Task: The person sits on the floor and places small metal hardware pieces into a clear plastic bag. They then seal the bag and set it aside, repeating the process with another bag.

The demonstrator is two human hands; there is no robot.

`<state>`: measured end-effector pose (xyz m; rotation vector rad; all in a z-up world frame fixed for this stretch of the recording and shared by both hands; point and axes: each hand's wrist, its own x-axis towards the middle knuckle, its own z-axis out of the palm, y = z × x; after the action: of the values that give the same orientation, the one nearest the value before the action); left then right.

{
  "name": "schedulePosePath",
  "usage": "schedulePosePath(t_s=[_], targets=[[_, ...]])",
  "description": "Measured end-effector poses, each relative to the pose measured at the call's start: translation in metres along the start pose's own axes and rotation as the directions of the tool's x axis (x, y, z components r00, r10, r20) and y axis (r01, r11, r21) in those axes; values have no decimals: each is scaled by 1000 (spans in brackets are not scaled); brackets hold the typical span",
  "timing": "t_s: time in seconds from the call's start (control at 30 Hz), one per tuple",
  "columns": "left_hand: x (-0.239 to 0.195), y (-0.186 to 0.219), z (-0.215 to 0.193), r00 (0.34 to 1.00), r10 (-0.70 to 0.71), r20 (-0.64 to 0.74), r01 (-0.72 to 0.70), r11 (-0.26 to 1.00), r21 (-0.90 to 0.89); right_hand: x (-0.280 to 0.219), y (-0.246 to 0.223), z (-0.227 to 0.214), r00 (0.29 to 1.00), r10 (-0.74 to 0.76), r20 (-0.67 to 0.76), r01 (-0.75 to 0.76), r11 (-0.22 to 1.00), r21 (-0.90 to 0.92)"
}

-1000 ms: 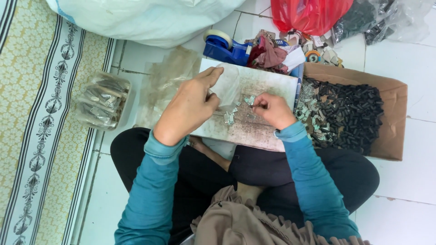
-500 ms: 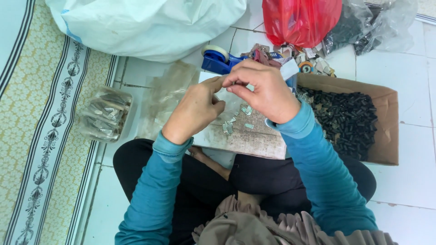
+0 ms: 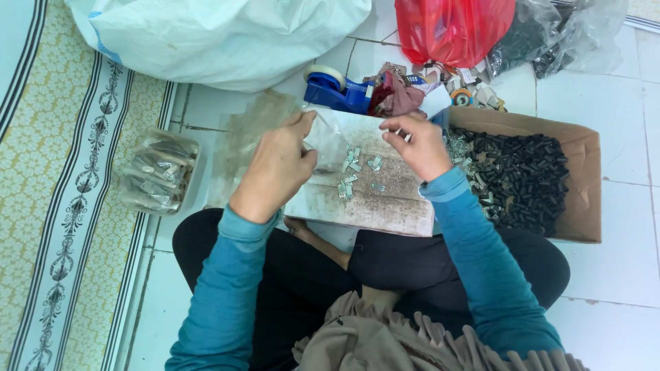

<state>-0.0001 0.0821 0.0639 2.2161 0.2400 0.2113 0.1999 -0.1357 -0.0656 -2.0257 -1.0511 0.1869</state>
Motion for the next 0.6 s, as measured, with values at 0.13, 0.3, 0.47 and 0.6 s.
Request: schedulePosePath(t_s=[0.13,0.3,0.47,0.6], targets=[[0,-11,11,1000,-9,-19,10,1000,10,-36,81,52,973,202,112,-171,957,-235],[-23,44,-24,999,-23,-27,21,996,-84,-53,96,77,977,32,210,71,883,-464],[-26,37,-24,999,-39,-25,37,997,-70,-58,89,87,969,-103,224,219,779,-588],[-30,41,-25,991,-127,32,129,990,-50,-62,125,107,955,-271,122,279,672,-686]])
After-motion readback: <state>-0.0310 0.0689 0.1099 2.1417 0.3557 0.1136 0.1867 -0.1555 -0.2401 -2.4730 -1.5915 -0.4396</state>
